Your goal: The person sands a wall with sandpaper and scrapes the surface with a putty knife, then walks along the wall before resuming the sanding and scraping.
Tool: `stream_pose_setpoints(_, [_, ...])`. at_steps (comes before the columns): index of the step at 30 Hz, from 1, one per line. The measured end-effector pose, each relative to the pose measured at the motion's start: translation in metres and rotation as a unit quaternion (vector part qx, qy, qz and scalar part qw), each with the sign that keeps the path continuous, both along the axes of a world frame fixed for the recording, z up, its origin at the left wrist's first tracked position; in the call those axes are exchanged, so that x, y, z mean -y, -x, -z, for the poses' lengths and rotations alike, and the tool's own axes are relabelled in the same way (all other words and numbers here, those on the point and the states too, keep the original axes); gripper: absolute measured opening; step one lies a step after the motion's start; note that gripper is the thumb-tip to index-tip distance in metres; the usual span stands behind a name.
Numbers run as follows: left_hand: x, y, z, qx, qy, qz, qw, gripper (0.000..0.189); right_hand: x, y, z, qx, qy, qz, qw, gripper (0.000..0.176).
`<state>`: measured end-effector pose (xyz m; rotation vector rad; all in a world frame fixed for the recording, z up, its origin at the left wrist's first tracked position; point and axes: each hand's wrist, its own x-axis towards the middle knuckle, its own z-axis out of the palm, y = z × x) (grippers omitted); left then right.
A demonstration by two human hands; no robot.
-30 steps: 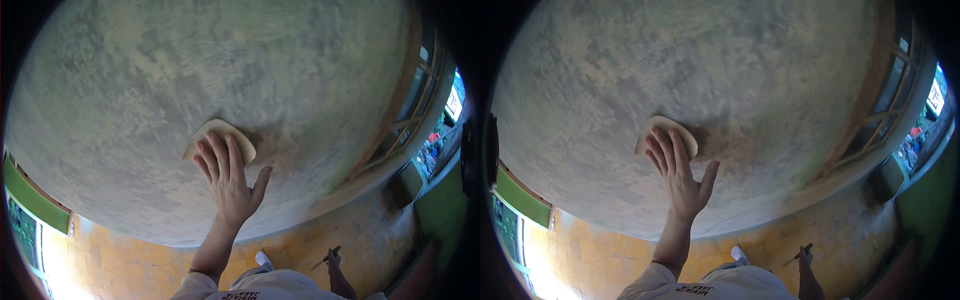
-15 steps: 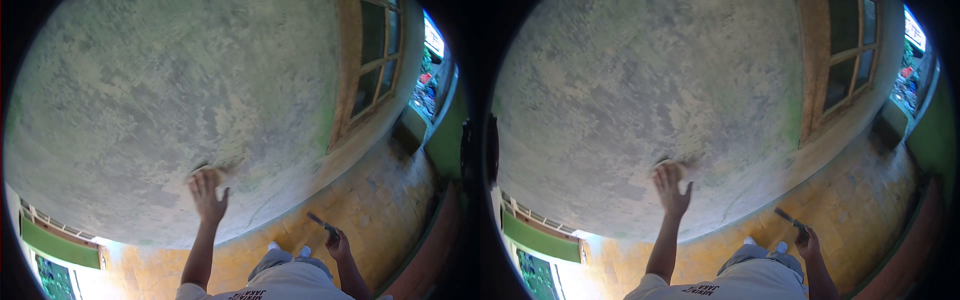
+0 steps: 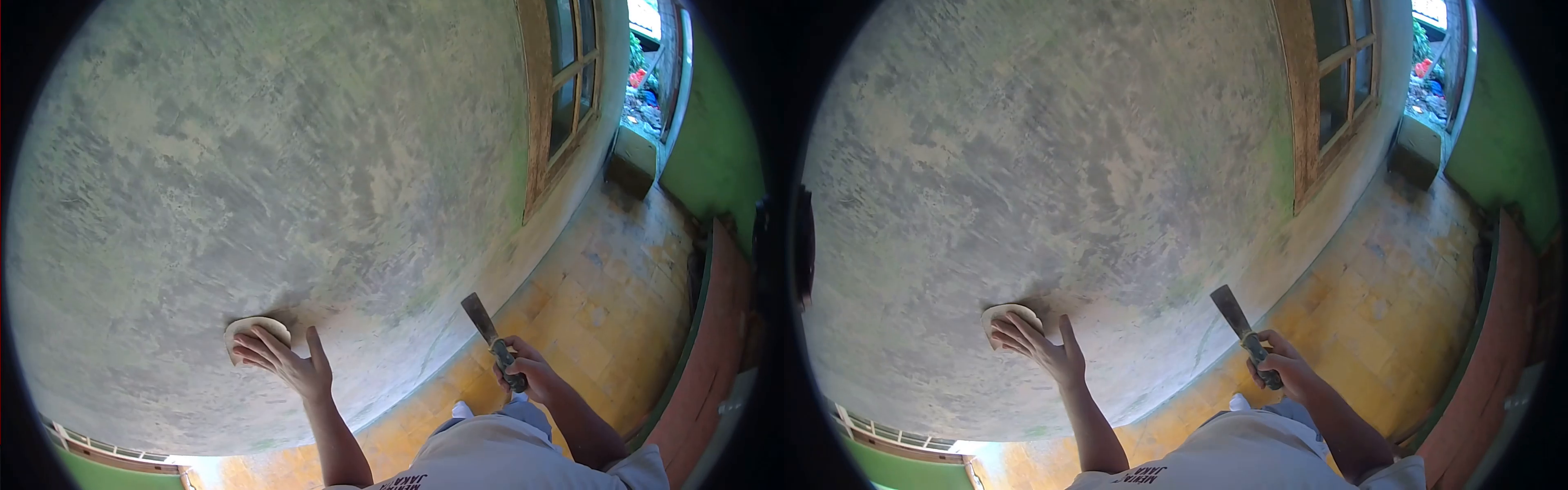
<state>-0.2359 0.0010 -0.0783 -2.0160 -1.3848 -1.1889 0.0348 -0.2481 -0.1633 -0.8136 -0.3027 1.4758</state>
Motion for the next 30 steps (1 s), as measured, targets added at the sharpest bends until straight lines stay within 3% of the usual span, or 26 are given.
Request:
stream_pose_setpoints(3, [-0.008, 0.004, 0.008, -0.025, -0.016, 0.007, 1.0, 0.088, -0.015, 0.025, -0.019, 0.084, 0.019, -0.009, 0.996, 0.03])
stream_pose_setpoints(8, [-0.012, 0.002, 0.013, -0.015, -0.027, 0.014, 0.999, 0.092, -0.029, 0.044, -0.036, 0.101, 0.01, -0.018, 0.995, 0.028])
stream_pose_setpoints(14, [-0.015, -0.003, 0.013, -0.006, -0.07, 0.037, 0.997, 0.086, -0.041, 0.033, -0.045, 0.053, 0.009, 0.015, 0.998, 0.036])
stream_pose_setpoints(30, [-0.021, -0.01, 0.015, -0.025, -0.081, -0.033, 0.996, 0.084, -0.096, -0.017, -0.081, 0.205, -0.071, 0.001, 0.976, 0.056])
